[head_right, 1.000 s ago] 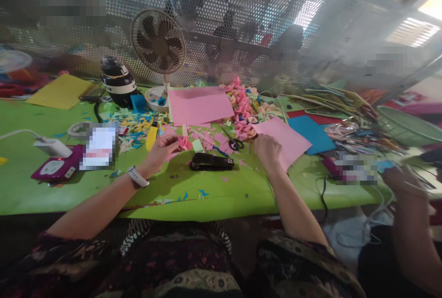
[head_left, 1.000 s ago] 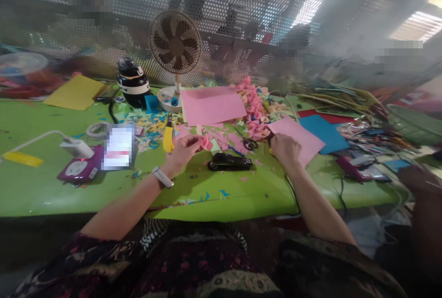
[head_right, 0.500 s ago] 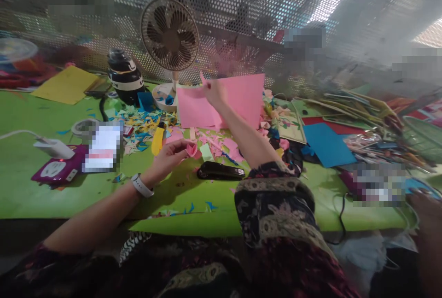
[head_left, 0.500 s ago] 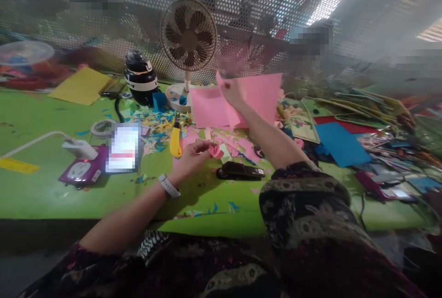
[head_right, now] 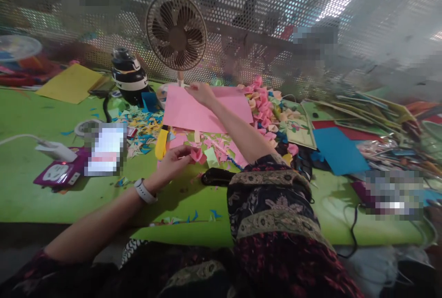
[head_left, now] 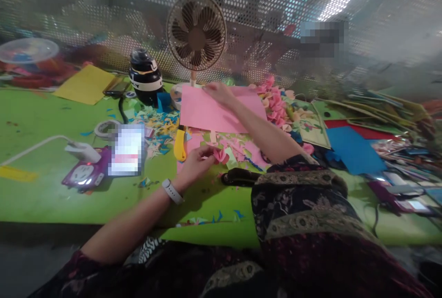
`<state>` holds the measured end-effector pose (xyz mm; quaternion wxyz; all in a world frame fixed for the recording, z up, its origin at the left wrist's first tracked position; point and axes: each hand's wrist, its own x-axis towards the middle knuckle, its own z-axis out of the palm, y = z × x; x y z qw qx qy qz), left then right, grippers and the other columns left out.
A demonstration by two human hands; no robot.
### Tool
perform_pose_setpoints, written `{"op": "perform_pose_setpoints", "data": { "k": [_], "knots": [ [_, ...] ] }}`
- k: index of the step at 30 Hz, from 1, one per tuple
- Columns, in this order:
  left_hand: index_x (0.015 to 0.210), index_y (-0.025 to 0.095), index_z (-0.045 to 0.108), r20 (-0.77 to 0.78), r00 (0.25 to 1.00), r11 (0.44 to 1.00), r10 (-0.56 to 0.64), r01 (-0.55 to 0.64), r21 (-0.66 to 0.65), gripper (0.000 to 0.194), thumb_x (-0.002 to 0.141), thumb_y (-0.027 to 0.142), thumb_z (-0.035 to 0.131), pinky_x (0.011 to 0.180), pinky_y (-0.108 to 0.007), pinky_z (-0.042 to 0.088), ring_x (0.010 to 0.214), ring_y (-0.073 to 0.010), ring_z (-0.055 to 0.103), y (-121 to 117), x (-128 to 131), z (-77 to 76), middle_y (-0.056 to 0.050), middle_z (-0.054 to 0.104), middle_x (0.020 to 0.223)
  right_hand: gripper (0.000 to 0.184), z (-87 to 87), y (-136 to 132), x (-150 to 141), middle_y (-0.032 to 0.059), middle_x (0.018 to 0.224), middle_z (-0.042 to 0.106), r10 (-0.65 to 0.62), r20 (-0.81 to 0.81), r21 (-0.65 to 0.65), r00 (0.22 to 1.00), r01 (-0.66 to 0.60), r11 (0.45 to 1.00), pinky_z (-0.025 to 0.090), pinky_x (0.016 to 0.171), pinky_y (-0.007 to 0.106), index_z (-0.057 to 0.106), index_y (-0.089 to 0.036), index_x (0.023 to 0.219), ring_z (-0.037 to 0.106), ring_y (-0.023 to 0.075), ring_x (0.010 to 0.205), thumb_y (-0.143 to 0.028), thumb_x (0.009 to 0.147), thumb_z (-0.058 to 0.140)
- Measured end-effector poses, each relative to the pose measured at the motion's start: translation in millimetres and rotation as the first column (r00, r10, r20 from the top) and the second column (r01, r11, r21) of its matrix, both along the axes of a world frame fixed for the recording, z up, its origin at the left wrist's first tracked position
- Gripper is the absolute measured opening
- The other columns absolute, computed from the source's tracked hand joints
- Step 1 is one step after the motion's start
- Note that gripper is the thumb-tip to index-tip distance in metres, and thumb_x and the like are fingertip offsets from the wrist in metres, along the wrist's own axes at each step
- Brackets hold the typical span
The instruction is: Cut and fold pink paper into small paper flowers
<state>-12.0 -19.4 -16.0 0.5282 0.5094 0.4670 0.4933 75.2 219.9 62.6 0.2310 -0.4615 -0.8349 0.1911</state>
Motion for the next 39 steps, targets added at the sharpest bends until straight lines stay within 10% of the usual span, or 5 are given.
{"op": "perform_pose_setpoints", "data": {
  "k": [9, 20, 26, 31, 39],
  "knots": [
    [0.083, 0.016, 0.072, 0.001, 1.000, 1.000, -0.005, 0.005, -0.017, 0.013, 0.074, 0.023, 0.065, 0.063, -0.024, 0.048, 0.063, -0.0111, 0.060, 1, -4, 0.3, 0.000, 0.068, 0.070, 0.016, -7.0, -81, 61, 0.0088, 0.091, 0.077, 0.129, 0.212, -0.213, 0.969, -0.083, 0.974, 0.052, 0.074, 0.027, 0.073, -0.013, 0.091, 0.070, 0.0188, 0.079, -0.023, 0.079, 0.077],
    [0.068, 0.015, 0.064, 0.151, 0.989, 0.987, -0.003, 0.027, -0.158, 0.030, 0.063, 0.038, 0.082, 0.061, -0.023, 0.055, 0.058, -0.0119, 0.068, 13, -15, -3.5, -0.002, 0.069, 0.066, 0.013, -9.4, -139, 178, 0.0088, 0.090, 0.075, -0.198, -0.179, -0.297, 0.964, 0.139, 0.945, 0.056, 0.073, 0.031, 0.072, -0.015, 0.091, 0.069, 0.0158, 0.073, -0.026, 0.084, 0.068],
    [0.075, 0.015, 0.067, -0.024, 0.999, 0.991, 0.048, -0.045, 0.123, 0.028, 0.078, 0.043, 0.071, 0.061, -0.026, 0.056, 0.060, -0.0142, 0.068, 6, -12, -3.7, -0.004, 0.071, 0.070, 0.027, -18.5, -175, 150, 0.0093, 0.096, 0.075, -0.057, -0.236, -0.252, 0.970, -0.004, 0.968, 0.056, 0.080, 0.037, 0.073, -0.017, 0.101, 0.071, 0.0201, 0.083, -0.038, 0.086, 0.064],
    [0.080, 0.018, 0.070, -0.318, 0.921, 0.879, 0.224, -0.050, 0.474, 0.020, 0.088, 0.035, 0.063, 0.058, -0.023, 0.048, 0.059, -0.0116, 0.061, -2, -10, 0.2, -0.001, 0.069, 0.067, 0.030, -12.3, -215, 116, 0.0090, 0.102, 0.076, 0.110, -0.181, -0.043, 0.977, -0.119, 0.992, 0.055, 0.075, 0.034, 0.072, -0.017, 0.108, 0.068, 0.0182, 0.081, -0.038, 0.091, 0.057],
    [0.092, 0.019, 0.074, -0.385, 0.900, 0.870, 0.203, 0.014, 0.492, 0.016, 0.087, 0.030, 0.065, 0.065, -0.026, 0.053, 0.066, -0.0134, 0.064, -13, -6, 5.2, -0.006, 0.074, 0.080, 0.030, -31.0, -236, 101, 0.0052, 0.102, 0.076, 0.041, -0.135, 0.109, 0.990, -0.026, 0.994, 0.053, 0.079, 0.034, 0.068, -0.024, 0.113, 0.071, 0.0203, 0.085, -0.022, 0.084, 0.061]
  ]
}}
